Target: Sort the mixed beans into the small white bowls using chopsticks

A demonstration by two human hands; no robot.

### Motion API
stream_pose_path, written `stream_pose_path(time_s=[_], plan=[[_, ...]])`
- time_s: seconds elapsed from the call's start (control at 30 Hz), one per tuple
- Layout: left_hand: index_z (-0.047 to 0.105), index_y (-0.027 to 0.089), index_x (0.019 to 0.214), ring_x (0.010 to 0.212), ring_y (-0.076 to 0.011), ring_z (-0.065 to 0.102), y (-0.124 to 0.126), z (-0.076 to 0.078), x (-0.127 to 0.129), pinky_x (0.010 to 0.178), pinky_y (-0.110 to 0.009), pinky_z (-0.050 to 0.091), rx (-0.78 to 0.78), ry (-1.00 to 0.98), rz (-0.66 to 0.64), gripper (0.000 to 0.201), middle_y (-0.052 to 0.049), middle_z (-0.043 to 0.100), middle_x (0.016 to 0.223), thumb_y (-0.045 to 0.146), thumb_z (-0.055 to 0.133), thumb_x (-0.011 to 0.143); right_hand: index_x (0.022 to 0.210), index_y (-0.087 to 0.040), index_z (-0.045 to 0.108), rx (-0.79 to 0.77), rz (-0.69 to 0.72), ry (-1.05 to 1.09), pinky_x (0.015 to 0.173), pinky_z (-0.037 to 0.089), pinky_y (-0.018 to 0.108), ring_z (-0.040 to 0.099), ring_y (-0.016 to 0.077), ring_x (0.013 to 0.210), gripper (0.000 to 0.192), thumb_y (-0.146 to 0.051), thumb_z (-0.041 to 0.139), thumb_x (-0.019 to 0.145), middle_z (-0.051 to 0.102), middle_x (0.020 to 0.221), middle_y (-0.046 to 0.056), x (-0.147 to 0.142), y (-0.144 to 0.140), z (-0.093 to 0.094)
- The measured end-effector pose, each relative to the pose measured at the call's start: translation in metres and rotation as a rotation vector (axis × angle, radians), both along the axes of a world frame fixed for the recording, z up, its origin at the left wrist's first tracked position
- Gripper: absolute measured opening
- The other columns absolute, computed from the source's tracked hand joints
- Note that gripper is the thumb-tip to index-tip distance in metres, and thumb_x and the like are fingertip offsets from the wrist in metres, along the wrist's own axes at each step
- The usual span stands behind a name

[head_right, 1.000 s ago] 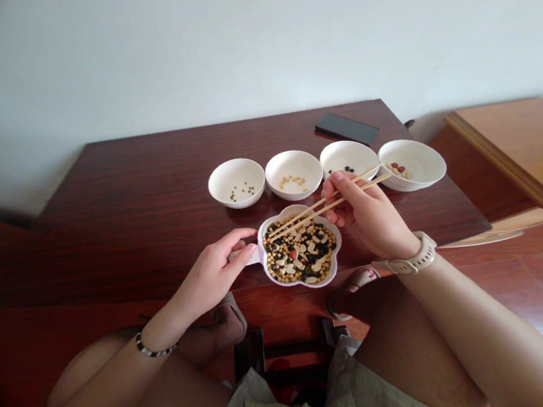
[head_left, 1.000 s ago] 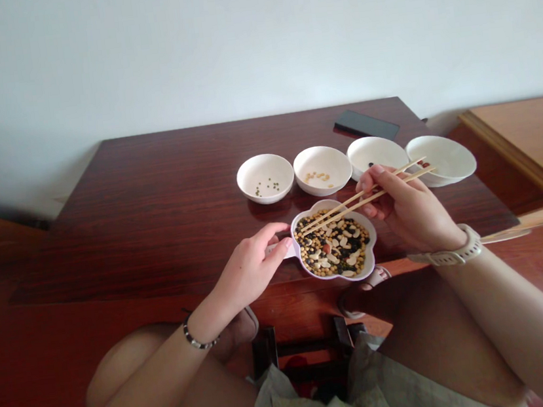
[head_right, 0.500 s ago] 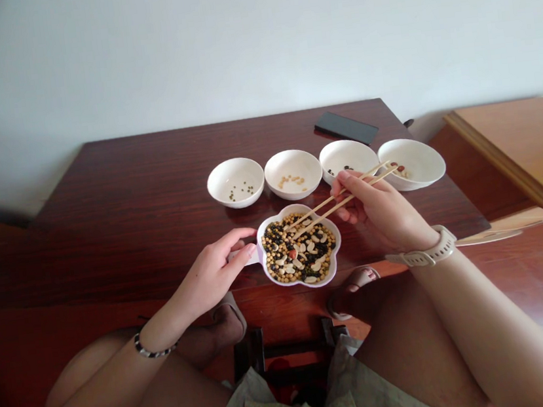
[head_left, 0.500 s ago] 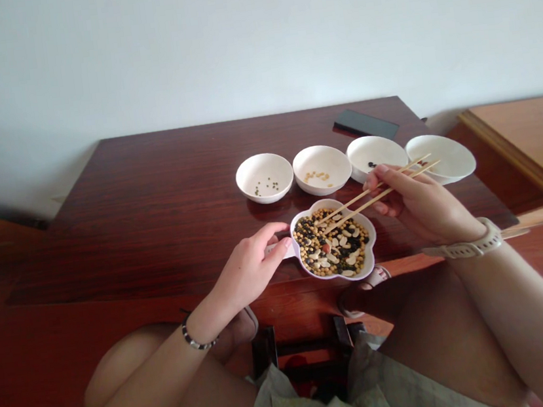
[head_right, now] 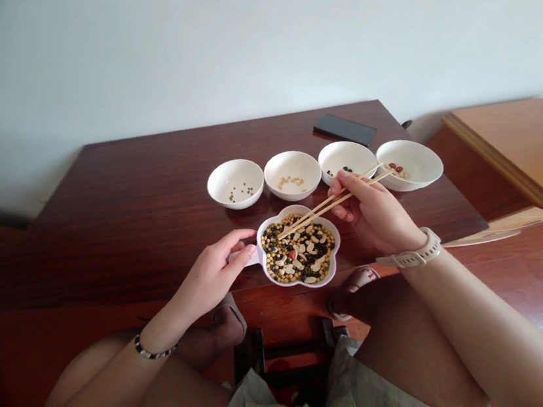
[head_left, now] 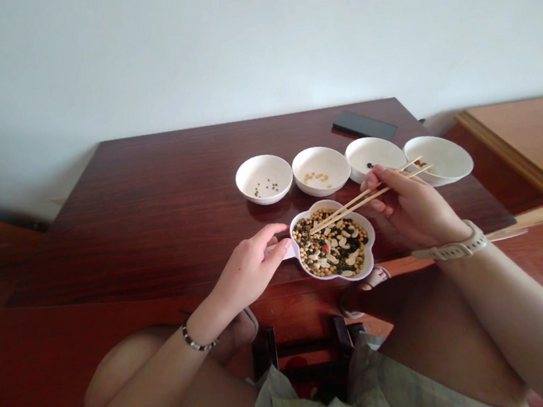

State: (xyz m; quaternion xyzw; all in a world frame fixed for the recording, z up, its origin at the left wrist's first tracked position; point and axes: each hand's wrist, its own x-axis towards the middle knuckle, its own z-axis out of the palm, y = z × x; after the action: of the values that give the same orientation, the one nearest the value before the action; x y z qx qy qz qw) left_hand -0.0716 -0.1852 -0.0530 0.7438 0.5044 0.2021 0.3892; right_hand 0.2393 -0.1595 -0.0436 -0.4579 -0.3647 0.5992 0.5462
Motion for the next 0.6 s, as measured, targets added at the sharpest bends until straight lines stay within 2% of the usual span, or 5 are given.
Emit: stream_pose_path(time_s=[0.2, 0.4, 0.53, 0.6], plan=[[0.067, 0.021, 0.139, 0.095, -0.0231, 0.076, 0.0, 0.0, 0.0, 0.085, -0.034, 0.054, 0.012, 0.001, -0.008, 0.042, -0.006, 0.081, 0.105, 0.046, 0.052, 0.109, 0.078, -0.018, 0.068, 0.012, -0.003, 0.004, 0.042, 0.037, 0.017, 0.043, 0.0076, 0.059, 0.03, -0.038, 0.074, 0.099, 0.053, 0.08, 0.002, 0.002, -0.001, 0.008], [0.067, 0.021, 0.139, 0.096, -0.0234, 0.077, 0.0, 0.0, -0.001, 0.086, -0.035, 0.056, 0.011, 0.003, -0.012, 0.042, -0.007, 0.081, 0.107, 0.046, 0.052, 0.109, 0.081, -0.017, 0.071, -0.024, 0.116, -0.124, 0.041, 0.038, 0.019, 0.043, 0.0065, 0.054, 0.028, -0.039, 0.073, 0.098, 0.058, 0.08, 0.002, 0.024, 0.002, 0.015], [0.068, 0.021, 0.139, 0.096, -0.0234, 0.076, 0.0, -0.001, -0.002, 0.086, -0.034, 0.056, 0.013, 0.005, -0.013, 0.042, -0.007, 0.081, 0.106, 0.045, 0.053, 0.109, 0.087, -0.018, 0.072, -0.056, 0.158, -0.203, 0.036, 0.03, 0.02, 0.042, 0.0056, 0.049, 0.027, -0.042, 0.072, 0.098, 0.064, 0.082, 0.003, 0.037, 0.0, 0.013], [0.067, 0.021, 0.139, 0.096, -0.0233, 0.076, 0.0, -0.001, -0.002, 0.086, -0.034, 0.056, 0.01, 0.001, -0.013, 0.042, -0.007, 0.081, 0.106, 0.045, 0.053, 0.109, 0.087, -0.018, 0.072, -0.061, 0.183, -0.22, 0.037, 0.032, 0.021, 0.045, 0.0062, 0.048, 0.029, -0.045, 0.071, 0.099, 0.063, 0.079, 0.003, 0.037, -0.003, 0.011]])
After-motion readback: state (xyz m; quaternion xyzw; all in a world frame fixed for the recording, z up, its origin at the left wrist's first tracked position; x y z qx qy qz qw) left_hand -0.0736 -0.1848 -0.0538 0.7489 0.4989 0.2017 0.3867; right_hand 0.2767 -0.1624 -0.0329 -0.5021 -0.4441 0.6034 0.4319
